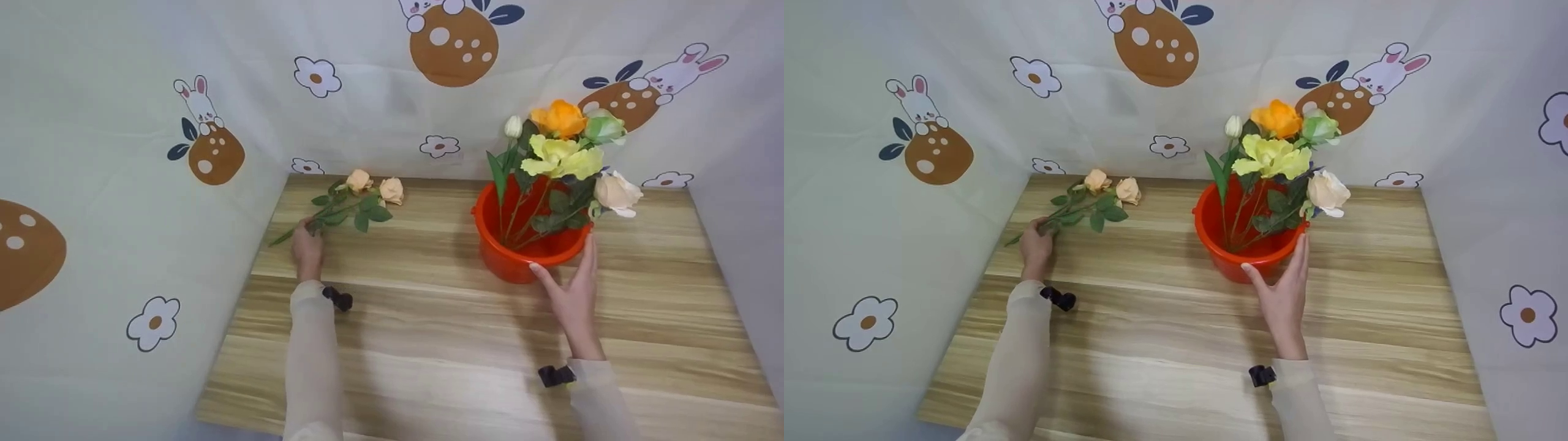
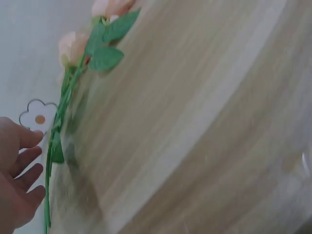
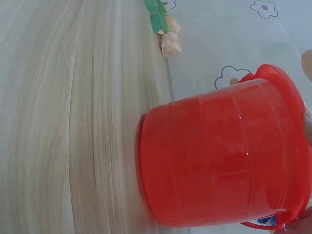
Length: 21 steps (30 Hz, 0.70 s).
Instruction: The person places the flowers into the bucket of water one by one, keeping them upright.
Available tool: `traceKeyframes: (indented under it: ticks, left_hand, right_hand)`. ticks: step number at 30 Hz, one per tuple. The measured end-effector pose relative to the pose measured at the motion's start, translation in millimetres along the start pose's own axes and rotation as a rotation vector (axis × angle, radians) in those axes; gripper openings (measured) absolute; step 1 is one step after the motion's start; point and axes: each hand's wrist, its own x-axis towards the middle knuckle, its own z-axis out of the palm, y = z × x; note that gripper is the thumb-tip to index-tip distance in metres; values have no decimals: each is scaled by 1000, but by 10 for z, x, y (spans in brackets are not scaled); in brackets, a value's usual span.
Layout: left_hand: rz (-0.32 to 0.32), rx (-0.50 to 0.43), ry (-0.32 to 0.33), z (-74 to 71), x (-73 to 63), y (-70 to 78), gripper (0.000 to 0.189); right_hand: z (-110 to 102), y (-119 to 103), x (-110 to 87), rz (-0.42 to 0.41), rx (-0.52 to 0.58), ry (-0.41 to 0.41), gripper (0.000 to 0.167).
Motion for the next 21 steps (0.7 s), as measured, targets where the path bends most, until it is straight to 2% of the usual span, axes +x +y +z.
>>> traceKeyframes:
  ticks: [4,6,11,14,17,21]
  left_hand:
    - [24,84,-52,-52,17,-113,47]
    - [39,154,-64,-74,17,-145,48]
    - [71,327,-28,-84,-4,-151,42]
    - [77,329,-15,-71,-20,-127,35]
    - [94,286,-45,-56,-32,-107,32]
    - [106,282,-89,-36,-41,-106,31]
  right_hand:
    - [-8,0,6,8,-1,-8,109]
    - [-9,-1,8,14,-2,-13,109]
    - [-10,-3,3,20,-4,-11,110]
    - [-9,-3,-3,19,-11,-8,110]
    - [-6,-2,-4,16,-18,-4,110]
    - [-1,-6,-4,25,-17,-13,111]
